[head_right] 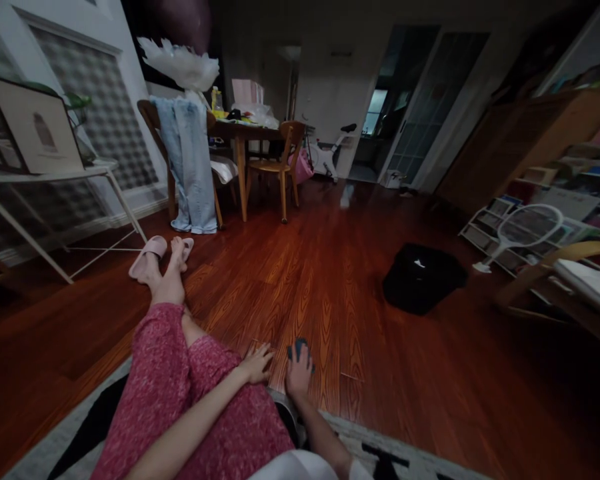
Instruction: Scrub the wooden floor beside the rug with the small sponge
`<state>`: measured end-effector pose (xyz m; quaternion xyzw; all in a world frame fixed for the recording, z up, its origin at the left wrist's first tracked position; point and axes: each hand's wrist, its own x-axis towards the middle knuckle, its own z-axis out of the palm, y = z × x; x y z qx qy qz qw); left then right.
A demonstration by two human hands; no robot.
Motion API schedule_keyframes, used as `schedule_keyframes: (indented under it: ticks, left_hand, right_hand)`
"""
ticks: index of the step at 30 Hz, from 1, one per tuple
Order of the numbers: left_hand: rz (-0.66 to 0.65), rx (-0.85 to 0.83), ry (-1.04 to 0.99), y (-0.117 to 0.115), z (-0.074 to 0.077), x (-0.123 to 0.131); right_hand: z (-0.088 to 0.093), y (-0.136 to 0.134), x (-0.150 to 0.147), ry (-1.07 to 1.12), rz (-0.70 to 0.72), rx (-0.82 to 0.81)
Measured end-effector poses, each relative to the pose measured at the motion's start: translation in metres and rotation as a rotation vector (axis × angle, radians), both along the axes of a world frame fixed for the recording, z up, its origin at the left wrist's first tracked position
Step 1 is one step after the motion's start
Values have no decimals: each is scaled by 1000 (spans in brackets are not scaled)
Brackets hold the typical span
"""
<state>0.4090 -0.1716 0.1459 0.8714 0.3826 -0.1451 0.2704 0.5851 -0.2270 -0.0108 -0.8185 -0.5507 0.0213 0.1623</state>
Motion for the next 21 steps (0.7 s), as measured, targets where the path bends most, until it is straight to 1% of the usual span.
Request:
schedule_keyframes:
  ticks: [2,3,5,6,7,8,9,12,14,16,17,18,19,20,21]
  left_hand:
    - [4,22,2,0,1,0]
    - [5,31,1,-1,1,0]
    - [1,42,-3,-1,2,-1]
    - [-3,42,-4,0,2,-1]
    - [-7,40,-3,0,2,-2]
    - [-12,35,-2,0,3,-2]
    - [-16,28,0,1,3,-2]
    - [-24,9,4,2,3,-3]
    - [-28,-1,6,2,2,-3]
    - [-35,-6,9,2,1,-3]
    - [-39,-8,11,3,1,-2]
    - [-43,-8,14,3,1,-2]
    - [-46,-7,17,3,2,-2]
    - [-50,-5,20,4,2,-2]
    - [-52,-2,22,4,2,-3]
  right_hand:
    - [2,8,-17,-18,208,-13]
    - [4,7,-17,-29,290,-13]
    - [8,-3,1,-46,412,-15]
    - [10,-12,17,-54,436,-18]
    - [13,-24,38,-61,431,-22]
    - [14,-39,60,-68,384,-24]
    - [16,-54,83,-73,299,-25]
    - [17,-102,144,-62,-70,-34]
    - [17,-125,165,-37,-336,-33]
    - [17,-131,166,-7,-575,-21]
    - [16,-129,159,7,-671,-9]
    - [15,-122,148,19,-738,6]
    - [14,-112,132,30,-764,21]
    - [14,-100,114,38,-740,36]
    - [13,-87,95,44,-673,47]
